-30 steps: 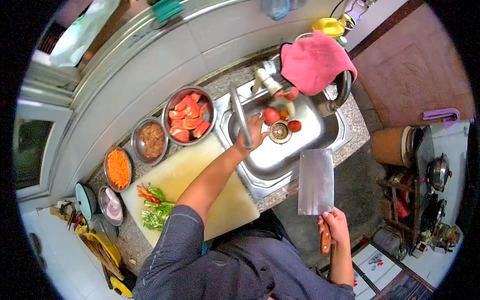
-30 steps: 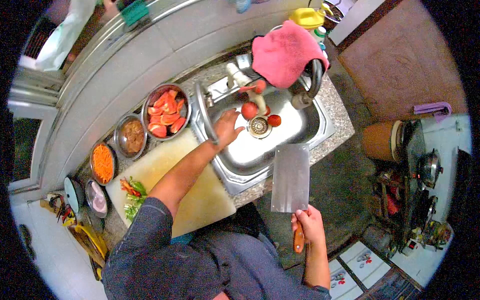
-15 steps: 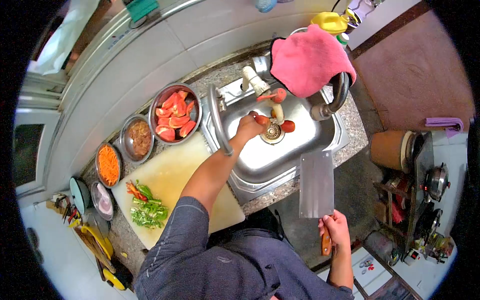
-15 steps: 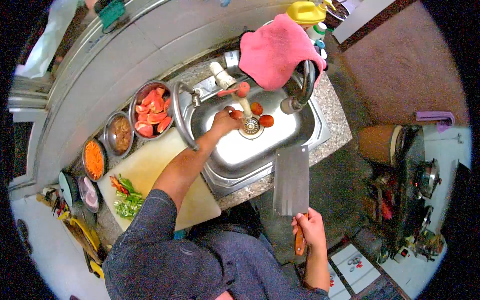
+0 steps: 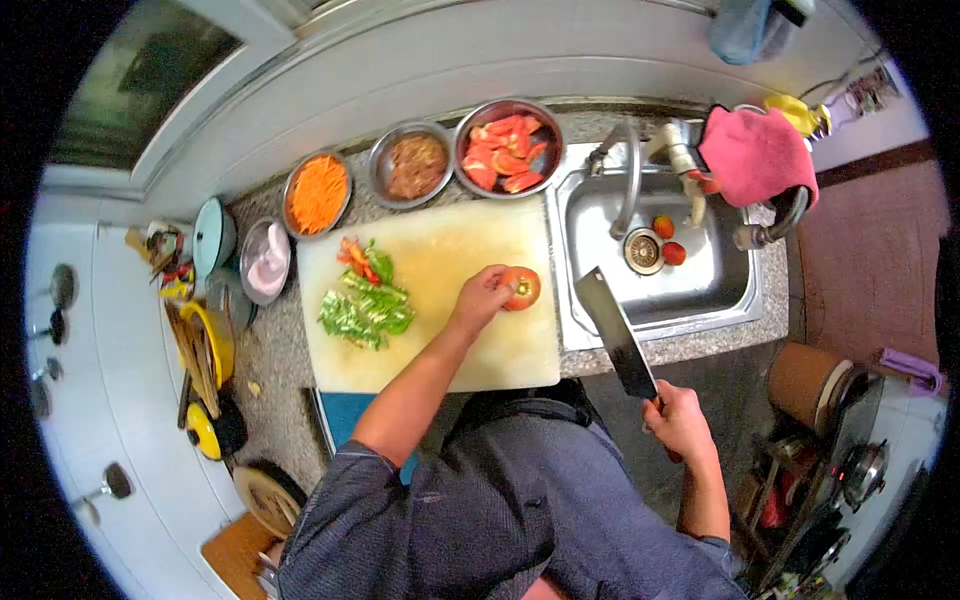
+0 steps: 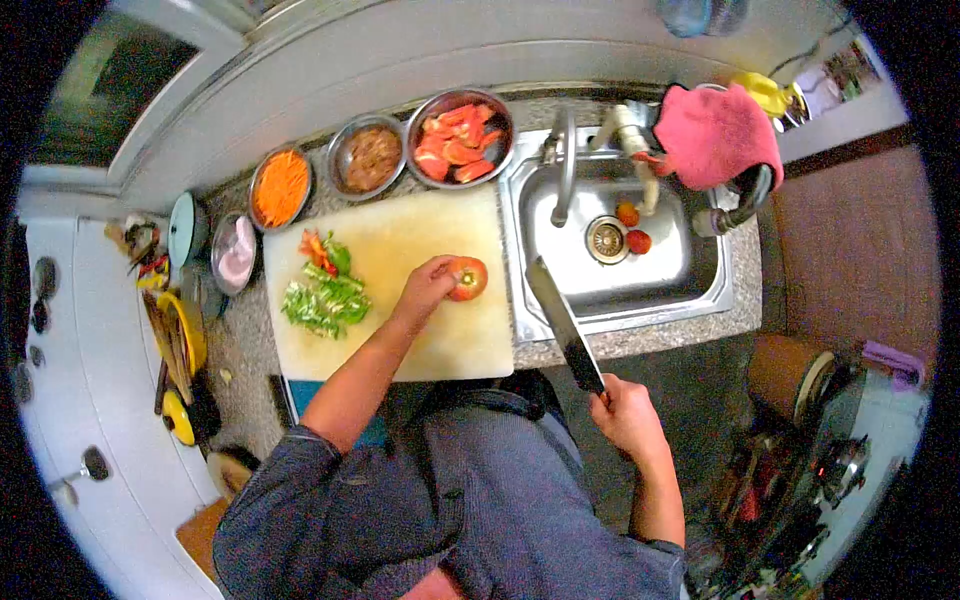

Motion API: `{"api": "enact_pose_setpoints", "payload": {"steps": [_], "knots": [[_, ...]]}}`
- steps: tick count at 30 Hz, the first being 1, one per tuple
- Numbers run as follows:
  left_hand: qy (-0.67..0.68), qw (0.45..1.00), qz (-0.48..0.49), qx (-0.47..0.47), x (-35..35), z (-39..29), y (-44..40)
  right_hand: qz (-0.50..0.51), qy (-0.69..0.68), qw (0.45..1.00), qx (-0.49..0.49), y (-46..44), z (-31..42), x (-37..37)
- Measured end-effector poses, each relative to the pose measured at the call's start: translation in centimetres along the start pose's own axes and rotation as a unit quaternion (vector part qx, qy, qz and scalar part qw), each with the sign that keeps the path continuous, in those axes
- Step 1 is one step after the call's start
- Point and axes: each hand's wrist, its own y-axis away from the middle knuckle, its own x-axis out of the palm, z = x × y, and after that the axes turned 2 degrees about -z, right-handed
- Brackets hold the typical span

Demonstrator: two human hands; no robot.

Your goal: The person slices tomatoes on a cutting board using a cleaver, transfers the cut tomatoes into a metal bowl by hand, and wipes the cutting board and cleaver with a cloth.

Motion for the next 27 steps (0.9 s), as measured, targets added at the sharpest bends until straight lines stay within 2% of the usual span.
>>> {"api": "enact_pose_setpoints", "payload": {"steps": [1,3,5,7,10,14,16,22,27], "knots": [[0.006,1.000,-0.010,-0.003,-1.0,0.3,1.0,0.010,0.006,1.000,-0.003,0.1,0.7,0.7],[-0.040,0.996,-0.078,-0.026,-2.8,0.4,2.1,0.000,0.067,0.989,-0.135,-0.7,2.4,2.3],[-0.038,0.994,-0.102,0.004,-3.9,2.6,2.4,0.005,0.064,0.986,-0.152,-1.3,4.5,4.1],[-0.144,0.974,-0.165,0.050,-4.6,4.9,2.0,0.001,0.073,0.986,-0.153,-2.2,5.6,6.0],[-0.161,0.962,-0.205,0.077,-4.0,5.3,2.8,-0.015,0.092,0.979,-0.182,-2.8,7.4,7.3],[-0.190,0.959,-0.200,0.067,-3.7,3.1,4.5,-0.002,0.126,0.972,-0.197,-3.1,7.8,8.5],[-0.245,0.934,-0.237,0.103,-3.9,3.1,4.7,0.011,0.130,0.973,-0.192,-3.0,7.7,9.0],[-0.214,0.947,-0.223,0.080,-4.4,3.5,4.6,-0.007,0.156,0.966,-0.206,-2.4,7.9,9.7],[-0.205,0.944,-0.238,0.100,-4.4,4.4,4.7,0.008,0.161,0.970,-0.183,-2.4,8.3,10.1]]}}
